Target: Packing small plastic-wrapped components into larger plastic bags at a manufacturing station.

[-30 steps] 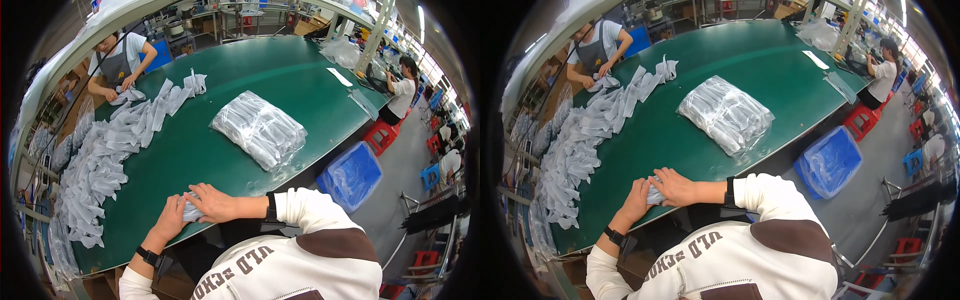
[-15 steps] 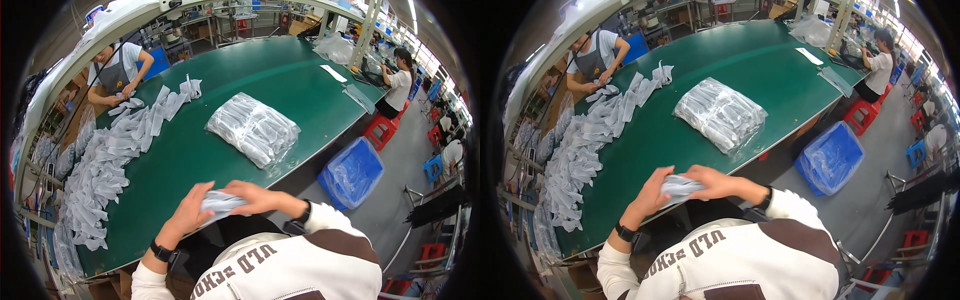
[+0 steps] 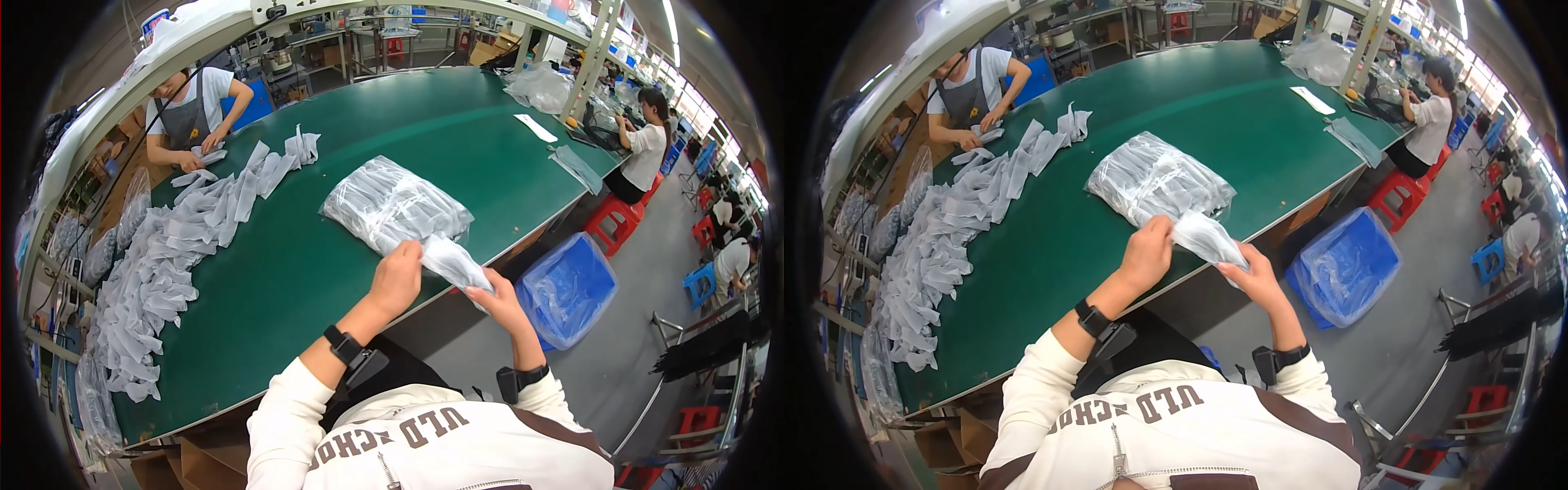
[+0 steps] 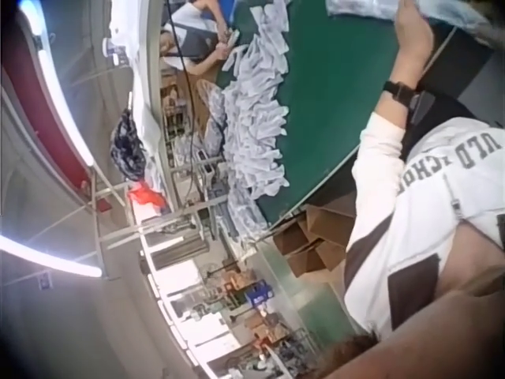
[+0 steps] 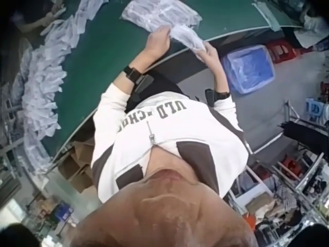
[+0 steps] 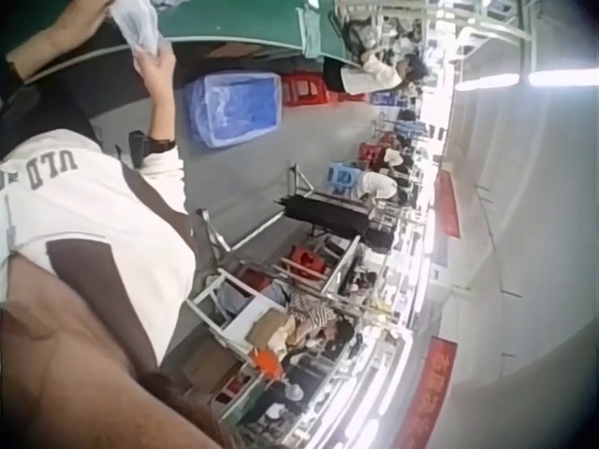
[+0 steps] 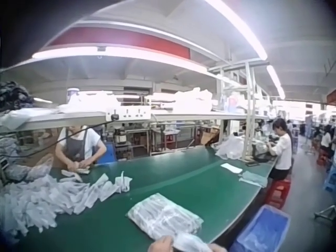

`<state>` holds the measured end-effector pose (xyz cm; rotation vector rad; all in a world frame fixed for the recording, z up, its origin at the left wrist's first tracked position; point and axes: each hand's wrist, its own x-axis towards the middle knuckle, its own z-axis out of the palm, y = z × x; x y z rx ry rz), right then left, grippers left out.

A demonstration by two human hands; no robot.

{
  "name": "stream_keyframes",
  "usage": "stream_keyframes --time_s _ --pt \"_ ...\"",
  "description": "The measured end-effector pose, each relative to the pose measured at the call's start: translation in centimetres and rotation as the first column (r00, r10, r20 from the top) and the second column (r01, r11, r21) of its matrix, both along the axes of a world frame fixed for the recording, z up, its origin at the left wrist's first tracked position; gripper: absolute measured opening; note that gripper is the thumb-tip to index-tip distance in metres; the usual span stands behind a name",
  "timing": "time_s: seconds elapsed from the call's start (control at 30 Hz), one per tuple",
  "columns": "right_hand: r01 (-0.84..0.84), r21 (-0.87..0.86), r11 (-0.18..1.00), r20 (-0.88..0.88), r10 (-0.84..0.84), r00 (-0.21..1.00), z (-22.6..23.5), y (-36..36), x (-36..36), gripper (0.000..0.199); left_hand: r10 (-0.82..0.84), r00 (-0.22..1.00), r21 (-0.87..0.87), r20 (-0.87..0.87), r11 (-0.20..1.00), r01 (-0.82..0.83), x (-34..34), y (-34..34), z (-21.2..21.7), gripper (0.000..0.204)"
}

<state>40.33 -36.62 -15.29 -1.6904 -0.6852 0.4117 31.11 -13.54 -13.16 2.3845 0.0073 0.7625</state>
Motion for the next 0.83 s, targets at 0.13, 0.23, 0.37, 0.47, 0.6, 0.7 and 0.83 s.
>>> stream_keyframes --time_s 0.13,0.23,0.37,0.47,0.6,0.7,0.83 --pt "-0.030 -0.058 0.998 0.141 0.038 0.989 1.3 4.2 1.5 0.060 0.036 0.997 -0.154 0.062 0.988 -0.026 -0.6 0.5 0.9 0.011" --pt "0.045 -0.126 0.991 0.327 -0.001 0.945 2.1 7.1 1.4 0.063 0.056 0.982 -0.110 0.178 0.993 -0.037 -0.8 0.5 1.3 0.010" --pt "0.293 -0.251 0.922 0.616 -0.081 0.784 2.5 9.9 -0.4 0.062 0.070 0.982 -0.256 0.176 0.966 -0.023 -1.3 0.3 1.2 0.008" --pt "0.264 -0.167 0.950 0.650 -0.095 0.754 2.5 12.0 -0.7 0.058 0.028 0.984 -0.290 0.175 0.957 0.025 -1.8 0.0 1.2 0.008" --pt "0.237 -0.181 0.955 0.646 -0.066 0.761 0.5 14.9 1.0 0.062 -0.072 0.969 -0.146 0.236 0.983 0.109 -2.2 -0.4 1.3 0.010" --pt "0.402 -0.262 0.877 0.754 -0.074 0.653 -0.2 18.2 -0.4 0.068 -0.077 0.967 -0.065 0.242 0.993 0.095 -3.1 0.1 0.8 0.011" --pt "0.444 -0.107 0.890 0.850 -0.149 0.505 -3.1 20.5 -0.2 0.089 -0.106 0.982 -0.002 0.158 0.994 0.107 -4.1 0.5 0.1 0.012"
